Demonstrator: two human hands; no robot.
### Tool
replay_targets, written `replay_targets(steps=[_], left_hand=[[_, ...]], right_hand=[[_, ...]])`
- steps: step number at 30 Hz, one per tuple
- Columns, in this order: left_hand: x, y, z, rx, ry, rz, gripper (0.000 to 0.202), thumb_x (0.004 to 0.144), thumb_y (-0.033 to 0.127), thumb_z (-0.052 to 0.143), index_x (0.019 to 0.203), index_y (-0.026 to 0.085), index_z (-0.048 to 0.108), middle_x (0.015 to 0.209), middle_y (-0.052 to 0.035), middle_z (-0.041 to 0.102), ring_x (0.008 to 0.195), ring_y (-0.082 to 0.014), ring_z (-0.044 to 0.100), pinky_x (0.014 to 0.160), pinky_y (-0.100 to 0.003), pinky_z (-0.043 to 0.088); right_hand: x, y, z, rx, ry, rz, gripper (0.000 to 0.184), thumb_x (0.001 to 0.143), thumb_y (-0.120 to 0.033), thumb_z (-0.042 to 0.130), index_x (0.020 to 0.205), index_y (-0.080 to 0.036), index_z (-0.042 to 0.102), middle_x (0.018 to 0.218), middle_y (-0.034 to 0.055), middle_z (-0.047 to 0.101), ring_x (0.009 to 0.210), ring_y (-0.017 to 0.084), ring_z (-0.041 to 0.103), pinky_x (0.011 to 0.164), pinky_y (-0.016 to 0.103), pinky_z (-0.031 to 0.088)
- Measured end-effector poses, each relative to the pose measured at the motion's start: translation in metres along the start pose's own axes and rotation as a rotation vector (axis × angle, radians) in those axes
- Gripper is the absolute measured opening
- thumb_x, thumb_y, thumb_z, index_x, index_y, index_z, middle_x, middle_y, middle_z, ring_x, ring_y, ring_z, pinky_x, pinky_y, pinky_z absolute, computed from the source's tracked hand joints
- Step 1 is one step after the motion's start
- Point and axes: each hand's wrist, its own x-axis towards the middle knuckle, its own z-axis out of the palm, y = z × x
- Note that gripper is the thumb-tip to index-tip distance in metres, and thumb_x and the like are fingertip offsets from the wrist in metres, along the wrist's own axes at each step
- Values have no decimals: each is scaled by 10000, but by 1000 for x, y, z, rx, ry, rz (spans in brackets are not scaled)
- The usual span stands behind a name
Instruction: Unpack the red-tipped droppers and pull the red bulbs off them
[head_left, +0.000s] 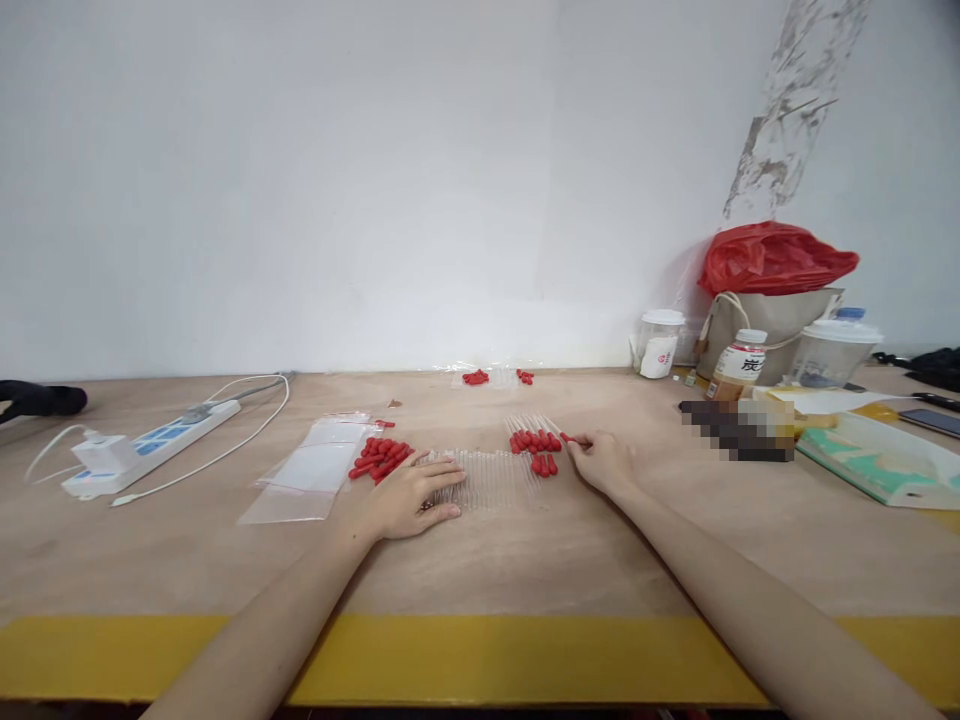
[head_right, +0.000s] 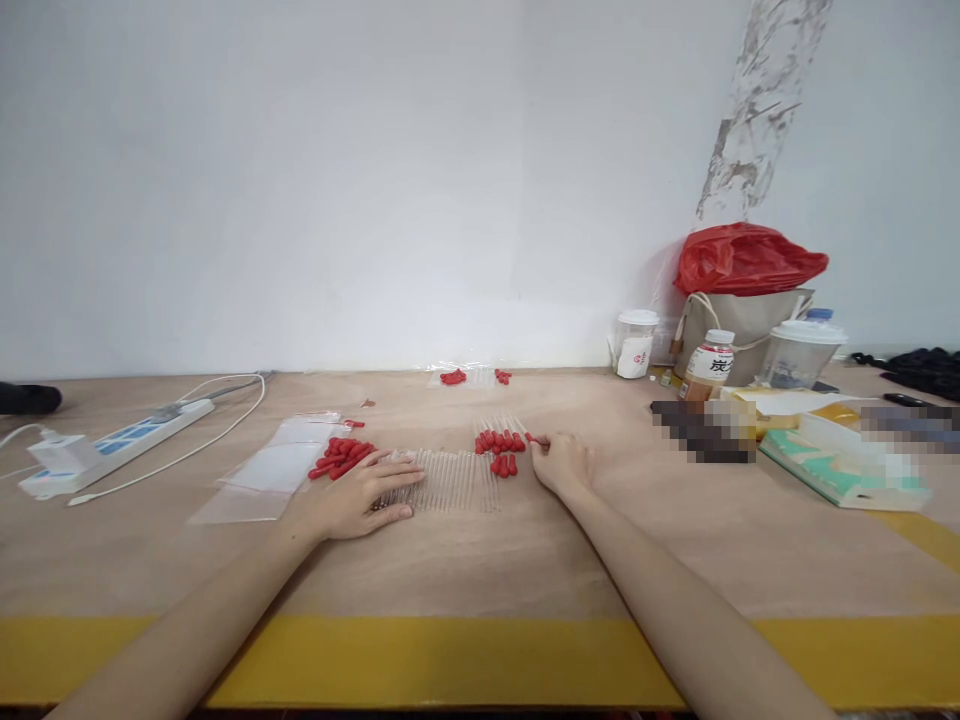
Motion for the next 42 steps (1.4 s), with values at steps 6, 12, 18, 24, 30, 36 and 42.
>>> replay_targets(steps=[6, 12, 18, 24, 30, 36, 42], left_hand=[[-2, 3, -2, 48, 89, -11, 474, 781, 444, 501, 1206, 237, 464, 1245, -89, 483, 1170, -223, 409, 981, -429, 297], [13, 19, 10, 80, 357, -147, 427, 839, 326, 445, 1241, 187, 413, 1216, -88, 489, 1141, -191, 403, 967, -369, 310], [22, 28, 24, 224, 384, -58, 193, 840, 258, 455, 940, 253, 620, 829, -20, 633, 843, -164, 518, 885, -395, 308], [23, 32, 29, 263, 411, -27, 167, 838, 259, 461, 823, 232, 626, 682, 5, 609, 737, -144, 507, 841, -384, 298], [23, 36, 29, 291, 437, -2, 160, 831, 249, 467, 782, 221, 616, 623, 17, 594, 715, -142, 513, 855, -414, 271], [23, 40, 28, 295, 461, 6, 163, 828, 236, 466, 775, 220, 619, 608, 11, 596, 721, -147, 519, 865, -426, 262], [11, 25, 25, 249, 478, -138, 188, 834, 226, 441, 785, 212, 622, 660, 1, 589, 689, -143, 513, 769, -352, 357]], right_hand=[[-10, -11, -13, 216, 169, -192, 247, 760, -342, 475, 826, -191, 660, 795, 58, 638, 804, 206, 538, 727, 325, 387], [-41, -44, -17, 313, 11, -694, 180, 801, -216, 489, 910, -242, 629, 873, 30, 621, 840, 172, 508, 778, 349, 340], [-51, -54, -12, 290, -10, -808, 165, 790, -188, 512, 891, -236, 632, 838, 26, 616, 812, 165, 481, 748, 339, 320], [-56, -59, -8, 234, 30, -811, 162, 720, -286, 599, 869, -229, 630, 832, 15, 608, 807, 161, 465, 758, 337, 282], [-50, -57, 1, 166, 87, -857, 140, 795, -305, 538, 745, -230, 645, 668, 4, 599, 723, 142, 440, 710, 322, 237], [-50, -58, -6, 123, 84, -907, 149, 796, -269, 527, 713, -208, 635, 642, 9, 580, 726, 142, 439, 703, 320, 226], [-39, -31, -16, 206, 38, -761, 183, 813, -234, 474, 763, -206, 647, 707, 30, 601, 727, 147, 479, 748, 336, 287]])
